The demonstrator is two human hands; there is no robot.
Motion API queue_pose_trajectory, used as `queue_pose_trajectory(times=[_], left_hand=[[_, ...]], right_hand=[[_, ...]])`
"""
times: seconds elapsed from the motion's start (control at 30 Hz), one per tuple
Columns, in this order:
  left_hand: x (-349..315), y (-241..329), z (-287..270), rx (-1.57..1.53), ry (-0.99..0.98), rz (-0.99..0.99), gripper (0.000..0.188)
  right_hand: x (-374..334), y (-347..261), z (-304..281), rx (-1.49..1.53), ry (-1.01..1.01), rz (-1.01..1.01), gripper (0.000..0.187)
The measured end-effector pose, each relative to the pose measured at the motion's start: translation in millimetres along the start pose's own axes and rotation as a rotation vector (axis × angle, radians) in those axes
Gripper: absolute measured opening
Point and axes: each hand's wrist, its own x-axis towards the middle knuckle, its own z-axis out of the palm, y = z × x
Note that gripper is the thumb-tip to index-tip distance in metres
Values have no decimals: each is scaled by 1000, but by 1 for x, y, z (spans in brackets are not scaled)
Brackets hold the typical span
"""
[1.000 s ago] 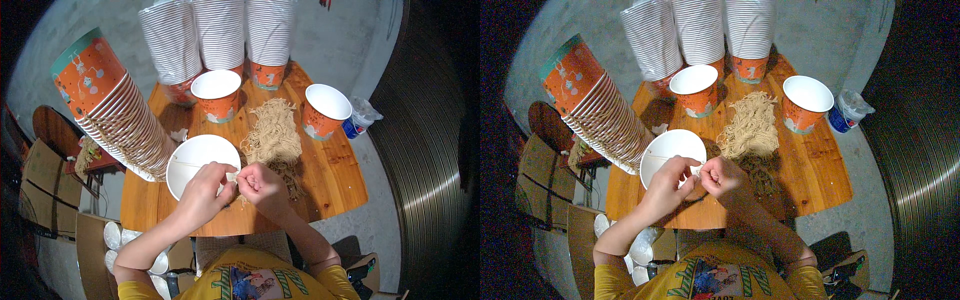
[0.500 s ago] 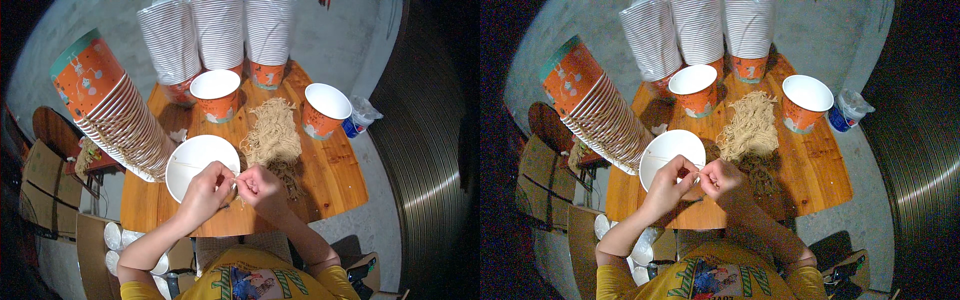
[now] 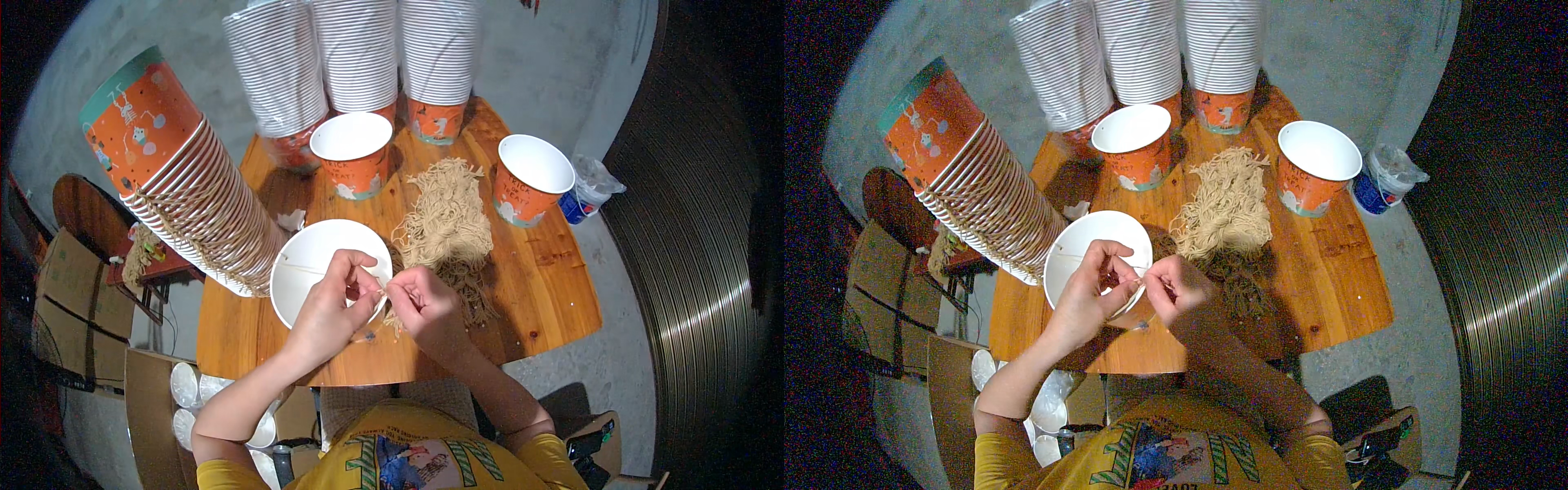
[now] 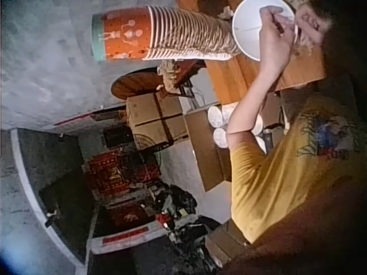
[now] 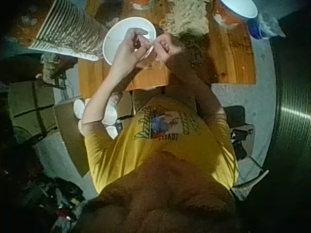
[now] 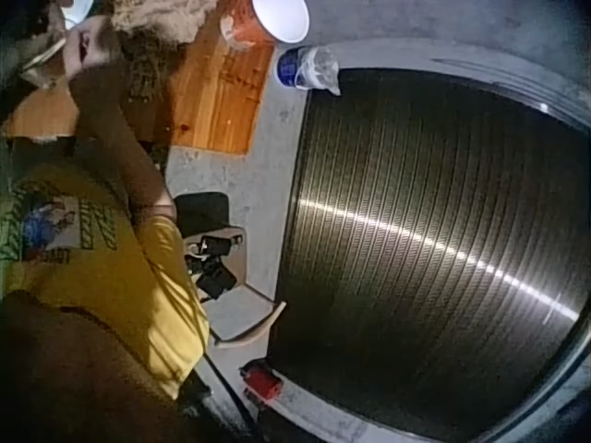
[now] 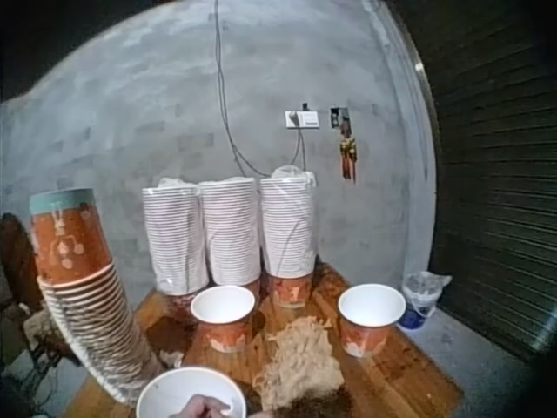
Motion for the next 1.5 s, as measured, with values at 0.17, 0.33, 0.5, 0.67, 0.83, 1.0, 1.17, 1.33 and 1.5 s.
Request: queue_pose_trajectory(times=[0.17,0.33,0.5,0.67,0.83,1.0,1.17,1.33,1.5], left_hand=[[0,-2,-1,-23,-5,28,35],[3,-7,-3,-69,-21,31,36],[4,-8,-4,-89,-36,-17,36],[3,-3,-4,-55,-33,-4,36],[3,-1,-4,-5,-27,14,36],[3,-1,-4,-11,-41,18,34],[4,0,-5,-15,-87,21,33],[5,0,-6,-12,-127,-24,31],[6,4,-3,68,-108,-34,19]], right_hand=[[0,0,2,21,2,27,7],[1,3,2,-24,20,-16,8],[2,0,-2,-146,54,-186,17],[7,1,-14,-493,-31,-441,25],[8,-5,-17,-630,-86,-512,20],[5,2,-14,-628,-117,-462,16],[6,5,-4,-323,-10,-364,12],[-1,12,2,33,-36,-81,12],[0,7,2,20,-48,-42,12]])
